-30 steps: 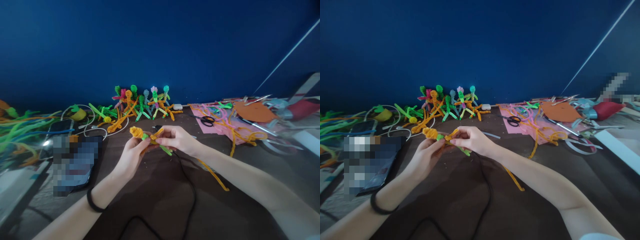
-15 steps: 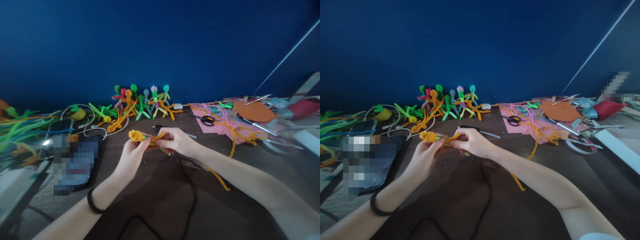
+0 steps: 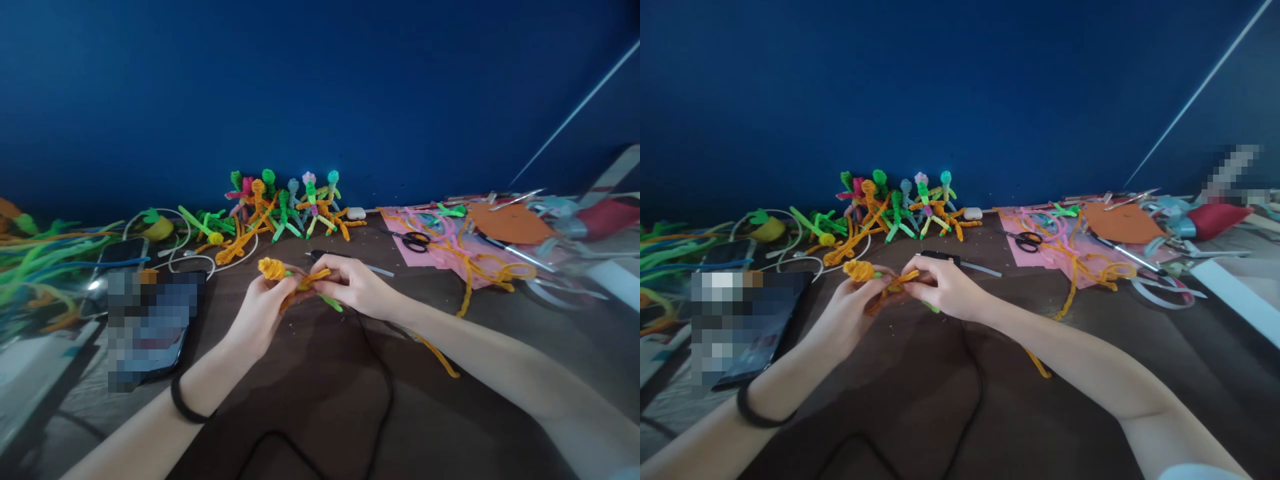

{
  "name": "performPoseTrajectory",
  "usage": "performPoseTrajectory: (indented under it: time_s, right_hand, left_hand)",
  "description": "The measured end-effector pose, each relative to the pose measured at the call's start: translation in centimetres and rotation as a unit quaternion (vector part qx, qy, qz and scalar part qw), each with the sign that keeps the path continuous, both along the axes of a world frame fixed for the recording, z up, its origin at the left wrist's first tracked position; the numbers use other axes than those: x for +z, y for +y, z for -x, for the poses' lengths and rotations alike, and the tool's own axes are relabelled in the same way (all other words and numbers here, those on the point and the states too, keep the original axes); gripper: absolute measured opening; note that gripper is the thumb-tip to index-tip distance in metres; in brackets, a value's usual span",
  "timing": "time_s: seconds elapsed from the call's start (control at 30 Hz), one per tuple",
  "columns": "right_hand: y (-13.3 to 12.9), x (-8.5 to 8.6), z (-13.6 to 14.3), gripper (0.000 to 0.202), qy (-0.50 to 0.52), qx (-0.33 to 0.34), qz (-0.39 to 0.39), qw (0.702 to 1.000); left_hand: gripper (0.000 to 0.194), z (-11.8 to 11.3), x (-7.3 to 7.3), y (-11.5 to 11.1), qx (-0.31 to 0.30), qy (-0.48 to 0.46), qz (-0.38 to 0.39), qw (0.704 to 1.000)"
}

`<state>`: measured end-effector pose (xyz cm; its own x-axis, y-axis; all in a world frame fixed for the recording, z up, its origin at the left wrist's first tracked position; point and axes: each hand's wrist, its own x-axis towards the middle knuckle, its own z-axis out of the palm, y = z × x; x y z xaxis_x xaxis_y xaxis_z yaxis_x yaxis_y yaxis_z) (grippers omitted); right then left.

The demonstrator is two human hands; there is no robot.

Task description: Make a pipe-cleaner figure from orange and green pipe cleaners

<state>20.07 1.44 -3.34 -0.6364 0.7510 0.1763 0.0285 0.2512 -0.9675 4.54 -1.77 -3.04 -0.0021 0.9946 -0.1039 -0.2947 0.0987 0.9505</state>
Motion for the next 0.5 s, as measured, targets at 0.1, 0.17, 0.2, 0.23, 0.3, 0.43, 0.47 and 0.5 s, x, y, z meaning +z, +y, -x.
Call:
performPoseTrajectory:
  time_s: [0.1,0.17,0.2,0.23,0.3,0.43,0.47,0.5]
  right_hand:
    - [0.06,-0.06,-0.01,0.007,-0.010,-0.001,-0.015,1.000]
    - [0.06,-0.08,-0.03,0.006,-0.022,-0.004,-0.026,0.999]
    - [0.06,-0.08,-0.04,0.006,-0.028,-0.006,-0.030,0.999]
    - [0.06,-0.09,-0.05,0.007,-0.034,-0.009,-0.034,0.999]
    - [0.06,-0.12,-0.07,0.008,-0.042,-0.012,-0.035,0.998]
    - [0.06,-0.20,-0.01,0.007,-0.032,-0.001,-0.029,0.999]
    - [0.06,-0.20,0.01,0.007,-0.031,0.003,-0.026,0.999]
    - [0.06,-0.21,0.03,0.008,-0.033,0.006,-0.021,0.999]
  left_hand:
    - [0.004,0.34,-0.11,0.19,-0.020,0.000,0.012,1.000]
    - [0.006,0.59,-0.23,0.28,-0.024,0.013,0.013,1.000]
    - [0.007,0.70,-0.28,0.29,-0.022,0.026,0.014,0.999]
    - [0.008,0.80,-0.30,0.29,-0.019,0.043,0.017,0.999]
    - [0.010,0.91,-0.27,0.25,-0.013,0.068,0.027,0.997]
    - [0.009,0.90,0.05,0.07,-0.023,0.048,0.036,0.998]
    - [0.008,0.90,0.14,0.03,-0.029,0.044,0.035,0.998]
    - [0.006,0.90,0.21,0.00,-0.035,0.044,0.034,0.998]
